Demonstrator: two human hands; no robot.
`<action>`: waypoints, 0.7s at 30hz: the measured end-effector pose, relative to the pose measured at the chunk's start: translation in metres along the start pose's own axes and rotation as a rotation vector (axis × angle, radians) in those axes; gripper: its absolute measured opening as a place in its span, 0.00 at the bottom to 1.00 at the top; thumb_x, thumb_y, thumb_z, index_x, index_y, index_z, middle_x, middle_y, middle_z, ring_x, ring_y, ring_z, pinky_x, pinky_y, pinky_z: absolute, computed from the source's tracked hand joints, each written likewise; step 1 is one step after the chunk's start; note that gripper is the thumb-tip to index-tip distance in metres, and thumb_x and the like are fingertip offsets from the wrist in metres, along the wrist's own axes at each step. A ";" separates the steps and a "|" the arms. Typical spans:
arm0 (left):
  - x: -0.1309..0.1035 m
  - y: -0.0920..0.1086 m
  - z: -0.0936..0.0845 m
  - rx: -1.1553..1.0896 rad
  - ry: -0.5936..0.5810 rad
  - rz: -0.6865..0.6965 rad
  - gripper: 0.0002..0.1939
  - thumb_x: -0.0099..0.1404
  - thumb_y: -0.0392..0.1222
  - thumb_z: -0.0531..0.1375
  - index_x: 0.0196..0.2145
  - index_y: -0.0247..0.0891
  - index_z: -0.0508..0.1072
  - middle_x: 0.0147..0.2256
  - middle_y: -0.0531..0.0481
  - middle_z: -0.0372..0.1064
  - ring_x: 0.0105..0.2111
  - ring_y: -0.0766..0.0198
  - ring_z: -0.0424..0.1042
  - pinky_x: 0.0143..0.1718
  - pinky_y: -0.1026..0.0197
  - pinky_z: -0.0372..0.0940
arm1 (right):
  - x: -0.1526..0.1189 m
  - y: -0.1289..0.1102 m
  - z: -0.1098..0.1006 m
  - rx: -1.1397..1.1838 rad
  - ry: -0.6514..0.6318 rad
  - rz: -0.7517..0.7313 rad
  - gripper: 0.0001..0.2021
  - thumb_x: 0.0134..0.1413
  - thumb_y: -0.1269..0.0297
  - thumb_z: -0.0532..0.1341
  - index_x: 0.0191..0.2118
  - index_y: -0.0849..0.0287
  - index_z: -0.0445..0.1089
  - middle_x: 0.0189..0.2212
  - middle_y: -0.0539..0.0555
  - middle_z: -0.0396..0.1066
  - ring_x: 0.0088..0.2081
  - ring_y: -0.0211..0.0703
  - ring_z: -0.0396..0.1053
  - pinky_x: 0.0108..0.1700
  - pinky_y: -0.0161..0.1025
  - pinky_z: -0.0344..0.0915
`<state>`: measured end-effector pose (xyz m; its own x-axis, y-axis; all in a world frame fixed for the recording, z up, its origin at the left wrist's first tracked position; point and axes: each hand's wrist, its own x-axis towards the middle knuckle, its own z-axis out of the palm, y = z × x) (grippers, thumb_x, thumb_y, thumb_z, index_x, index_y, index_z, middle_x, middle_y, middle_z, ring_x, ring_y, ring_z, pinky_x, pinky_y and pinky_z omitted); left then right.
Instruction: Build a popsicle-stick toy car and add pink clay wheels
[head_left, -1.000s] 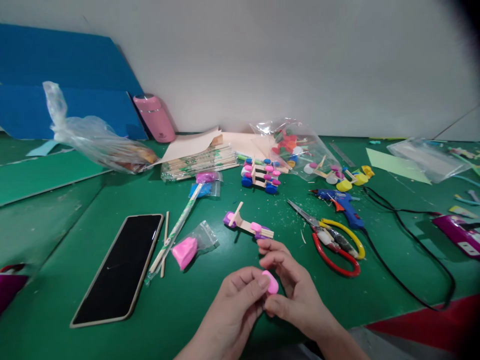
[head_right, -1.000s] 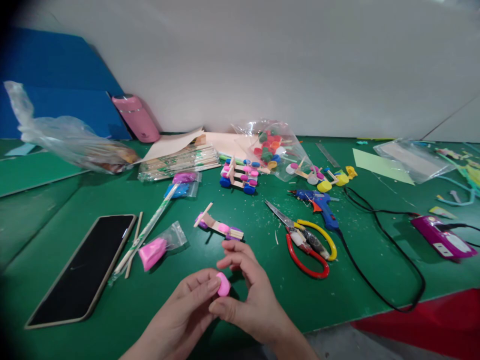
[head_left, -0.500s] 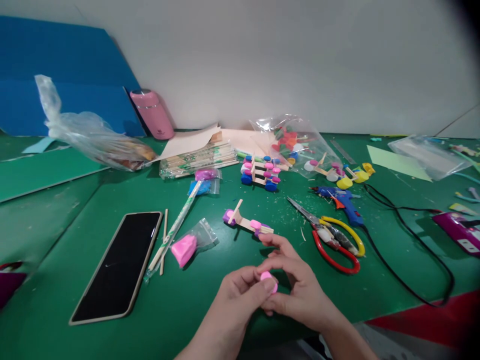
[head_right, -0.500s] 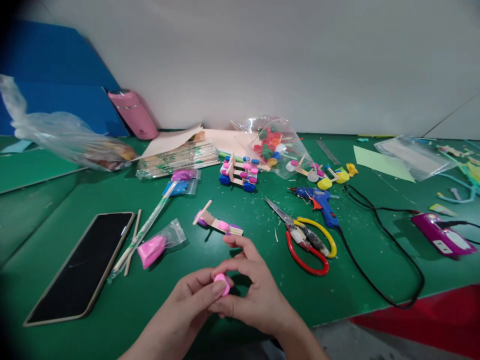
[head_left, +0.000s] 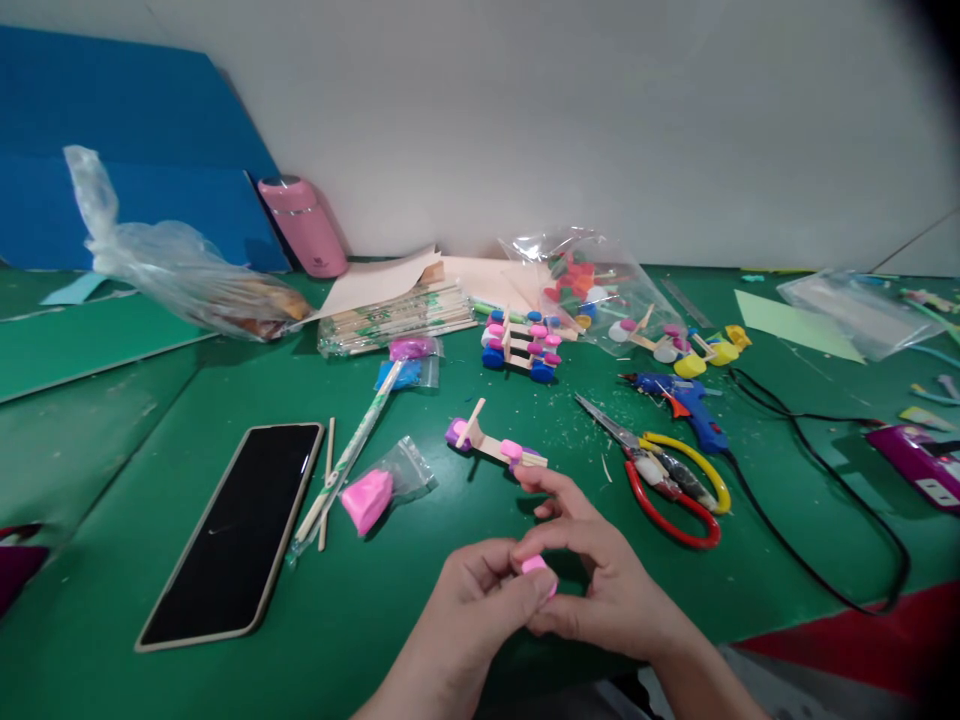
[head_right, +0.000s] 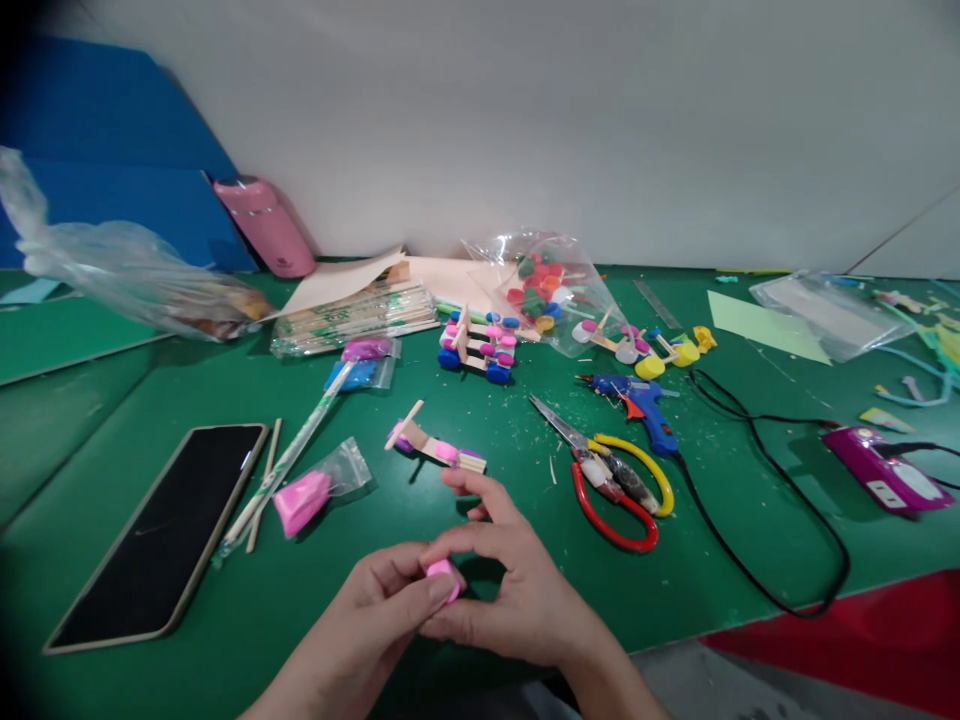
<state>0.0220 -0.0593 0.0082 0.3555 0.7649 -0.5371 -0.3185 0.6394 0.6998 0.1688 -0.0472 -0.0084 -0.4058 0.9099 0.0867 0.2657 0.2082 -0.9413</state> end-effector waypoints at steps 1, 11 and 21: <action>0.000 0.000 0.000 -0.013 0.001 -0.006 0.10 0.49 0.42 0.64 0.20 0.31 0.73 0.17 0.55 0.60 0.20 0.72 0.55 0.25 0.67 0.51 | 0.000 0.000 0.000 0.003 -0.005 0.000 0.13 0.39 0.63 0.67 0.36 0.51 0.71 0.58 0.53 0.50 0.57 0.54 0.52 0.52 0.49 0.56; 0.006 -0.003 0.000 -0.146 0.025 0.016 0.10 0.52 0.43 0.63 0.22 0.32 0.72 0.18 0.54 0.62 0.22 0.70 0.58 0.26 0.67 0.54 | -0.001 0.003 0.004 -0.226 0.200 -0.097 0.16 0.44 0.69 0.64 0.42 0.51 0.67 0.52 0.54 0.56 0.53 0.49 0.57 0.51 0.45 0.58; 0.005 -0.004 0.001 -0.165 0.062 0.013 0.09 0.53 0.42 0.61 0.23 0.32 0.73 0.20 0.50 0.66 0.22 0.67 0.61 0.27 0.65 0.57 | -0.002 0.005 0.005 -0.215 0.233 -0.128 0.14 0.45 0.69 0.62 0.41 0.52 0.67 0.51 0.55 0.56 0.51 0.50 0.59 0.48 0.44 0.59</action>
<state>0.0258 -0.0581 0.0029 0.2972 0.7733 -0.5601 -0.4641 0.6296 0.6230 0.1666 -0.0497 -0.0144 -0.2433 0.9240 0.2950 0.4137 0.3739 -0.8301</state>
